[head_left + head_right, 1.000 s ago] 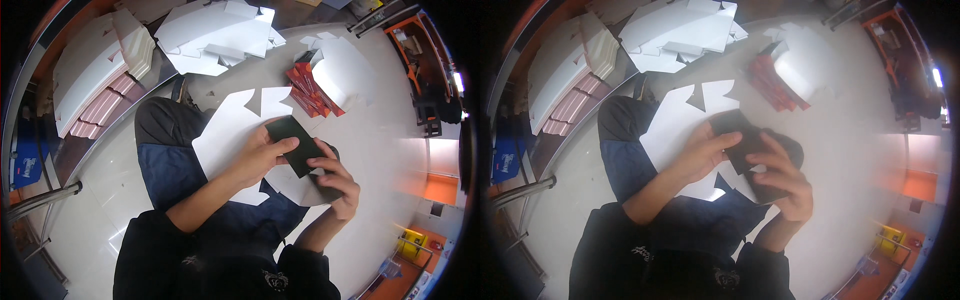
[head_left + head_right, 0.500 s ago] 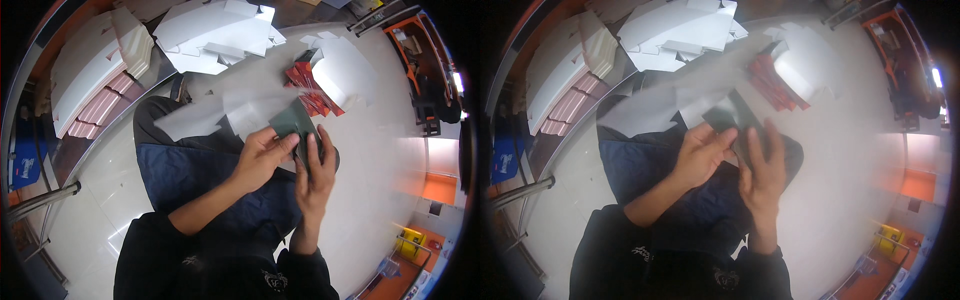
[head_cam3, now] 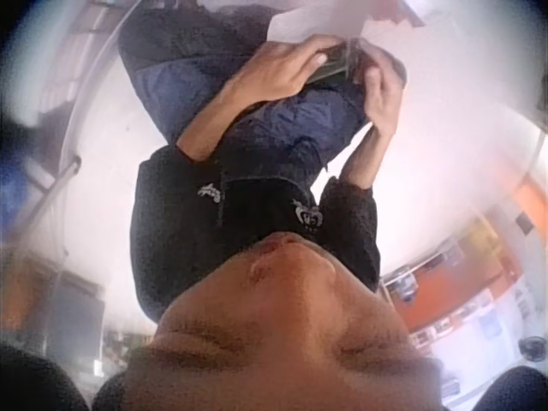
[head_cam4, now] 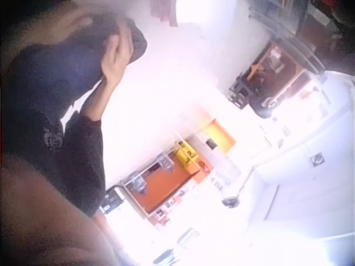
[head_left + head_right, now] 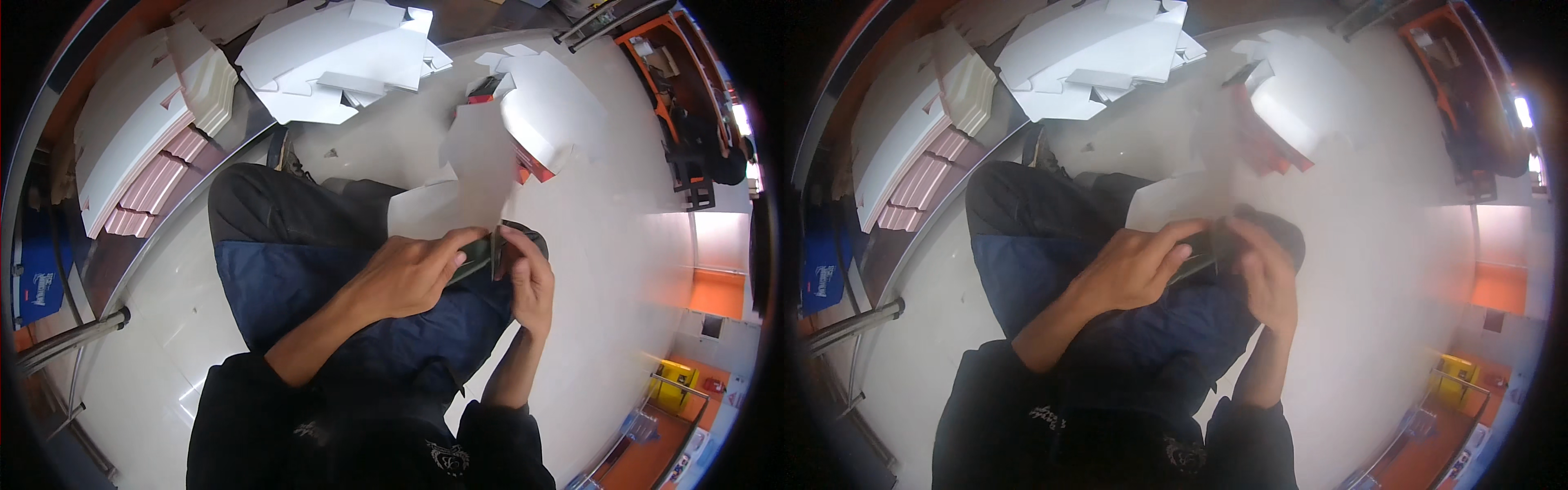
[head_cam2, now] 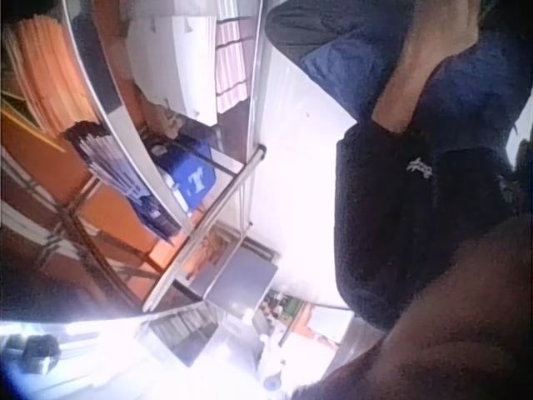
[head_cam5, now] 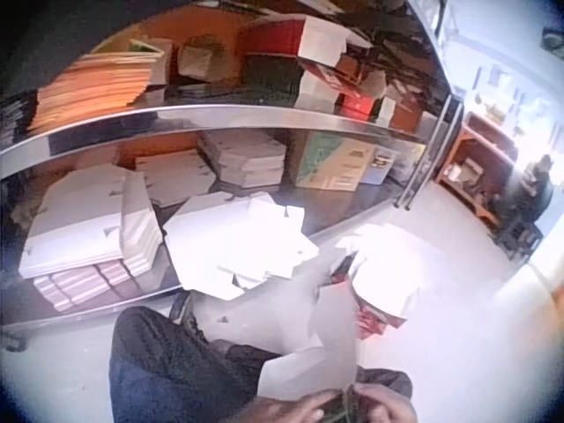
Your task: The person assembles flat white cardboard boxes by folding along pre-scored lines and tucking flaps to form rectangular containers. They repeatedly pick up flat sheets, fold them into shape, and place the finished boxes into a growing stack on the floor.
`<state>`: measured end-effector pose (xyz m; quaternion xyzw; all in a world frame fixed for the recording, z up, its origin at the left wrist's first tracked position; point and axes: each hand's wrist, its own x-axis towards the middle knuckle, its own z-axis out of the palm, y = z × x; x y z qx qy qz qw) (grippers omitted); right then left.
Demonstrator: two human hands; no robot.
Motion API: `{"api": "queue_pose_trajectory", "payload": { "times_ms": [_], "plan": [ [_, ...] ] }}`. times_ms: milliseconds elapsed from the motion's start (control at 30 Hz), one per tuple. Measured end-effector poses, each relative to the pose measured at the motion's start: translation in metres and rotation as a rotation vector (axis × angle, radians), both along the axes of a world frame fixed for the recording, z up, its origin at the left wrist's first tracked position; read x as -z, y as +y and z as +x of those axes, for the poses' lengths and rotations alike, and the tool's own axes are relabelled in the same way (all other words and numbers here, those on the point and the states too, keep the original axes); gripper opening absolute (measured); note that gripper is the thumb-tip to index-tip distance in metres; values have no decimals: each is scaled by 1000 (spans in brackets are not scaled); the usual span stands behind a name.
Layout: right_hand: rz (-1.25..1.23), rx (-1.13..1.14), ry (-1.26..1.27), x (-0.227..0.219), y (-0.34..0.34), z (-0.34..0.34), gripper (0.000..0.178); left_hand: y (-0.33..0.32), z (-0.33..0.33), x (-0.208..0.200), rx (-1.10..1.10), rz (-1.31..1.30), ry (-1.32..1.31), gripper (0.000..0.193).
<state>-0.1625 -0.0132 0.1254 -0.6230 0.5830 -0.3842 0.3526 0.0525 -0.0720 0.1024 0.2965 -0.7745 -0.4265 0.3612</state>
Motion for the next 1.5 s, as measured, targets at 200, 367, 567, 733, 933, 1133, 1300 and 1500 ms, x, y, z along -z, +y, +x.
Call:
{"api": "queue_pose_trajectory", "payload": {
  "times_ms": [200, 367, 567, 733, 933, 1133, 1300, 1500],
  "plan": [
    [-201, -240, 399, -9, -28, 14, 41, -1, 5, 14, -128, -170, -6, 29],
    [-331, 45, 500, -4, -29, 32, 44, -3, 4, 5, -211, 27, -37, 33],
    [-378, -108, 438, 2, -24, 34, 43, -6, 3, 7, -274, 16, 89, 31],
    [-315, -166, 421, -2, -18, 32, 45, -4, -1, 13, -395, -130, 289, 27],
    [-298, 16, 396, 8, -7, 39, 42, -10, -5, 20, -497, -396, 340, 28],
    [32, 220, -458, 23, -3, 62, 64, -11, -20, 8, -307, -748, 175, 26],
    [35, 439, -602, 3, -32, 39, 68, -17, -38, 8, -257, -759, 193, 25],
    [-306, 629, -185, 1, -89, -83, 69, -92, 3, 13, -303, -562, 38, 29]
  ]
}}
